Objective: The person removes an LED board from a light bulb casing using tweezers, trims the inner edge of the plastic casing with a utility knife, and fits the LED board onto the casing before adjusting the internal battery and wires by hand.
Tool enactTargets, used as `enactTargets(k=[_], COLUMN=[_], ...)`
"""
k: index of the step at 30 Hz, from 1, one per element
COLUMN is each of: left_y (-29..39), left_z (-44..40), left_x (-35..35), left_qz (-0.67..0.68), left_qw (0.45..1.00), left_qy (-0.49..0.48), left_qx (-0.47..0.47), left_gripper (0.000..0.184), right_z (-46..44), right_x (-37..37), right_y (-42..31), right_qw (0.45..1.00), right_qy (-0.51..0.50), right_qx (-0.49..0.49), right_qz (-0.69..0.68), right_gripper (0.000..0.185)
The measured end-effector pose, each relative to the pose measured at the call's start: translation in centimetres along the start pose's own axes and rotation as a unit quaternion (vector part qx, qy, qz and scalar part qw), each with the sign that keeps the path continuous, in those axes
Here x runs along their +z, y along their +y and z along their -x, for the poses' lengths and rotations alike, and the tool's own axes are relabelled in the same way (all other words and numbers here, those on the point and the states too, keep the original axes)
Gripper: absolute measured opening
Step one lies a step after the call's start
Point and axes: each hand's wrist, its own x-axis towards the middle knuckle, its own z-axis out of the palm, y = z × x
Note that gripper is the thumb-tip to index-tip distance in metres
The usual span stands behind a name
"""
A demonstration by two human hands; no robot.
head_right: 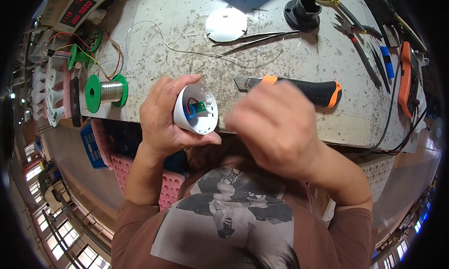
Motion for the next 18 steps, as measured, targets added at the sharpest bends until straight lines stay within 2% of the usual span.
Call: enactTargets(k=[2,5,8,10,11,14,15,17,18], left_y=[-0.4,-1.0,-0.9,-1.0,-1.0,-0.8,-0.8,-1.0,-0.9], left_z=[0.1,0.4,0.4,0.6,0.6,0.4,0.6,1.1,1.1], left_x=[0.1,0.3,0.4,0.5,0.5,0.5,0.4,-0.1,0.0], left_qz=[0.052,0.106,0.078,0.073,0.069,0.074,0.075,0.027,0.028], left_qw=[0.998,0.993,0.995,0.995,0.995,0.994,0.994,0.999,0.999], left_qy=[0.03,0.054,0.057,0.059,0.062,0.072,0.073,0.007,0.007], left_qx=[0.007,-0.002,0.023,0.024,0.025,0.025,0.025,0.029,0.032], left_gripper=[0.095,0.098,0.1,0.101,0.101,0.101,0.101,0.114,0.114], right_z=[0.9,2.9,3.0,2.7,2.4,1.6,1.5,1.2,0.8], right_x=[-0.4,1.4,2.6,3.3,3.1,2.3,2.4,2.4,2.6], right_y=[-0.9,-1.4,-1.7,-1.8,-1.6,-1.0,-0.7,-0.1,0.1], right_qw=[0.996,0.991,0.985,0.991,0.991,0.997,0.998,0.996,0.997], right_qy=[-0.073,-0.093,-0.117,-0.049,-0.048,-0.027,0.009,0.046,0.047], right_qx=[-0.032,-0.052,-0.067,-0.091,-0.092,-0.054,-0.033,-0.008,-0.007], right_qz=[-0.046,-0.082,-0.107,-0.088,-0.089,-0.049,-0.058,-0.07,-0.068], right_gripper=[0.013,0.014,0.014,0.012,0.012,0.013,0.015,0.017,0.017])
